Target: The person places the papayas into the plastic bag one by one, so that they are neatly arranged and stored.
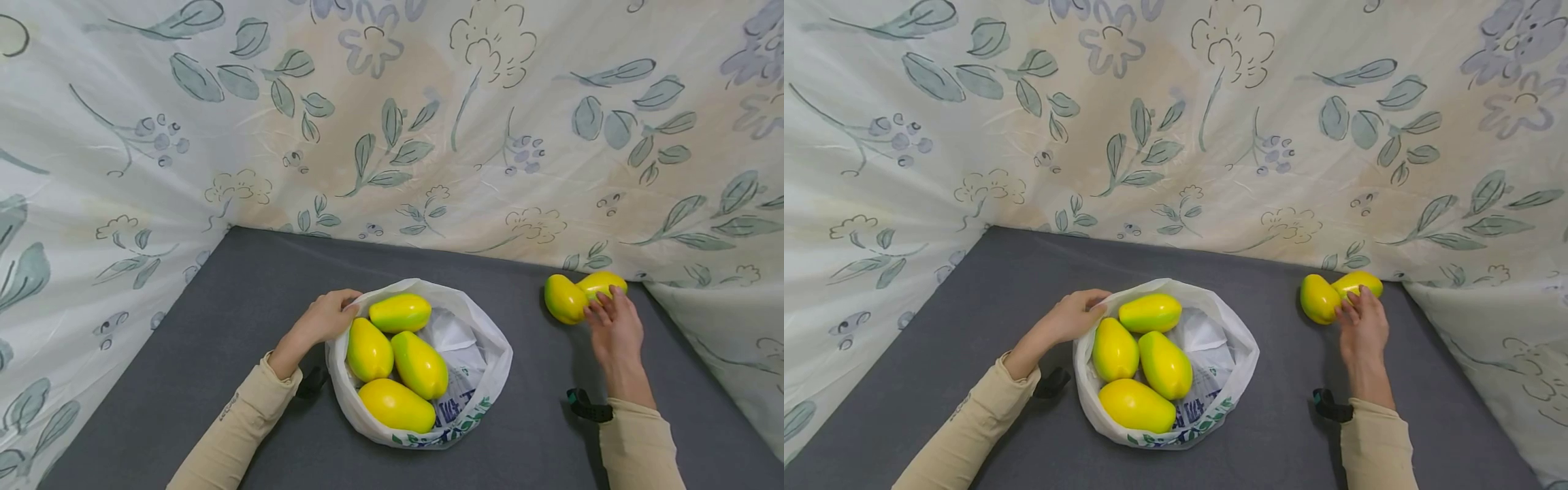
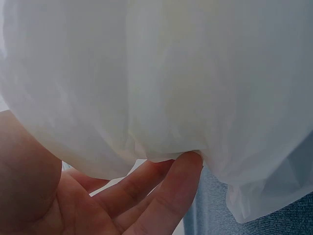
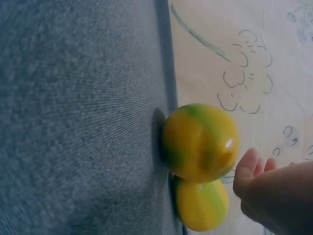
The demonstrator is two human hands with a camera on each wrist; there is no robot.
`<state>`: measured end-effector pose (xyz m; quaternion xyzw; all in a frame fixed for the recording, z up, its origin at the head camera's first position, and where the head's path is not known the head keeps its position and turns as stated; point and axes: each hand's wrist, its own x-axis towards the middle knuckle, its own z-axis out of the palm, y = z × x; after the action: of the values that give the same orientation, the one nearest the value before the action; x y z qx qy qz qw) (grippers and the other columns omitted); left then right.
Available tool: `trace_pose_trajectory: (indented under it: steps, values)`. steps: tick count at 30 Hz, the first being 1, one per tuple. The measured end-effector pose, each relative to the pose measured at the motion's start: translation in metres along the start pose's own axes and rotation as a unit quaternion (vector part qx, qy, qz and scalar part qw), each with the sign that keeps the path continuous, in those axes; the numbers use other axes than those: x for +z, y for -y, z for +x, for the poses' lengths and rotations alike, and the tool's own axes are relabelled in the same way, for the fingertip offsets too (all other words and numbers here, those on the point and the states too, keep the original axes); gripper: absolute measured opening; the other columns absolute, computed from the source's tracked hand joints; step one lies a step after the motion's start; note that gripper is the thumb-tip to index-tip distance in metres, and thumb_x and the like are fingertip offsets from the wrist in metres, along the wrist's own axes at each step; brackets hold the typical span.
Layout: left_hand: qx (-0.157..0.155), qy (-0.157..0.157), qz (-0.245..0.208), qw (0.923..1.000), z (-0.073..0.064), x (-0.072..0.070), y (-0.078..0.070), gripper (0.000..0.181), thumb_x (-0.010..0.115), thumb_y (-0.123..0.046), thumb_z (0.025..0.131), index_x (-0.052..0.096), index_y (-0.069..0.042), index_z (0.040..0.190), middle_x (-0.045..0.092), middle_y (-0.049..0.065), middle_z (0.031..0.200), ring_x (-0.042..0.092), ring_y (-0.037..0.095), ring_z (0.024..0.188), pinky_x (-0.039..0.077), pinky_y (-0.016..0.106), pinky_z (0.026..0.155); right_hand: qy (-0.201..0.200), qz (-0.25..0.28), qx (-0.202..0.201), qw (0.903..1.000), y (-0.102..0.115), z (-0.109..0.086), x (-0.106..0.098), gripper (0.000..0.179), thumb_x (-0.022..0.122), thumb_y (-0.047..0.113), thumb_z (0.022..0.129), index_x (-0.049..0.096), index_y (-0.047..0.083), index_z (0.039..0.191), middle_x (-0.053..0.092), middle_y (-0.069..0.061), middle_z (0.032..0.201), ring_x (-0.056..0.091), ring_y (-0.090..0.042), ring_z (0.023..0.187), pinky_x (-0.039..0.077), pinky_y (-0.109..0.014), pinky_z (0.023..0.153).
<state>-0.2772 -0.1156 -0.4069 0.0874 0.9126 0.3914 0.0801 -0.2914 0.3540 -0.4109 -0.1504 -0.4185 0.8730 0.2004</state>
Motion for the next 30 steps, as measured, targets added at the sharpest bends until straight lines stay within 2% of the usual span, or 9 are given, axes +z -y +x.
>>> trace_pose_trajectory:
  steps: [5,12,17,23,30]
  values:
    - [0.003,-0.003,0.002,1.0,0.0,0.0,0.0,0.037,0.051,-0.019,0.099,0.054,-0.008,0.135,0.059,0.015,0.123,0.06,0.027,0.101,0.052,0.04,0.078,-0.048,-0.025,-0.006,0.9985,-0.003,0.004,-0.003,0.048,0.067,0.031,0.089,0.047,0.015,0.13,0.048,-0.002,0.11,0.052,-0.015,0.084,0.048,-0.024,0.068]
    - [0.006,-0.006,0.005,0.9999,0.0,0.0,0.002,0.037,0.051,-0.019,0.099,0.054,-0.007,0.134,0.06,0.014,0.12,0.06,0.026,0.098,0.052,0.039,0.076,-0.074,-0.055,0.005,0.9957,-0.004,0.007,-0.008,0.053,0.065,0.034,0.091,0.043,0.018,0.136,0.046,0.0,0.114,0.048,-0.012,0.089,0.047,-0.022,0.068]
    - [0.006,-0.007,0.005,0.9999,0.0,0.0,0.001,0.037,0.051,-0.019,0.099,0.054,-0.007,0.135,0.06,0.014,0.12,0.061,0.026,0.097,0.052,0.038,0.075,-0.096,-0.074,0.014,0.9925,-0.007,0.011,-0.013,0.048,0.064,0.036,0.09,0.046,0.022,0.133,0.044,0.002,0.116,0.044,-0.011,0.093,0.045,-0.022,0.07]
    - [0.002,-0.006,0.009,0.9999,0.0,0.0,0.002,0.038,0.051,-0.019,0.099,0.053,-0.008,0.135,0.059,0.014,0.121,0.06,0.027,0.099,0.052,0.039,0.076,-0.102,-0.093,0.031,0.99,-0.011,0.015,-0.02,0.048,0.063,0.039,0.09,0.045,0.026,0.133,0.045,0.004,0.116,0.043,-0.01,0.097,0.041,-0.025,0.078]
    - [0.001,-0.005,0.008,1.0,0.0,0.001,0.002,0.038,0.051,-0.019,0.099,0.053,-0.008,0.135,0.06,0.014,0.12,0.06,0.026,0.098,0.052,0.038,0.076,-0.086,-0.102,0.052,0.9896,-0.013,0.017,-0.025,0.061,0.065,0.042,0.087,0.04,0.028,0.14,0.043,0.006,0.119,0.041,-0.011,0.102,0.038,-0.031,0.084]
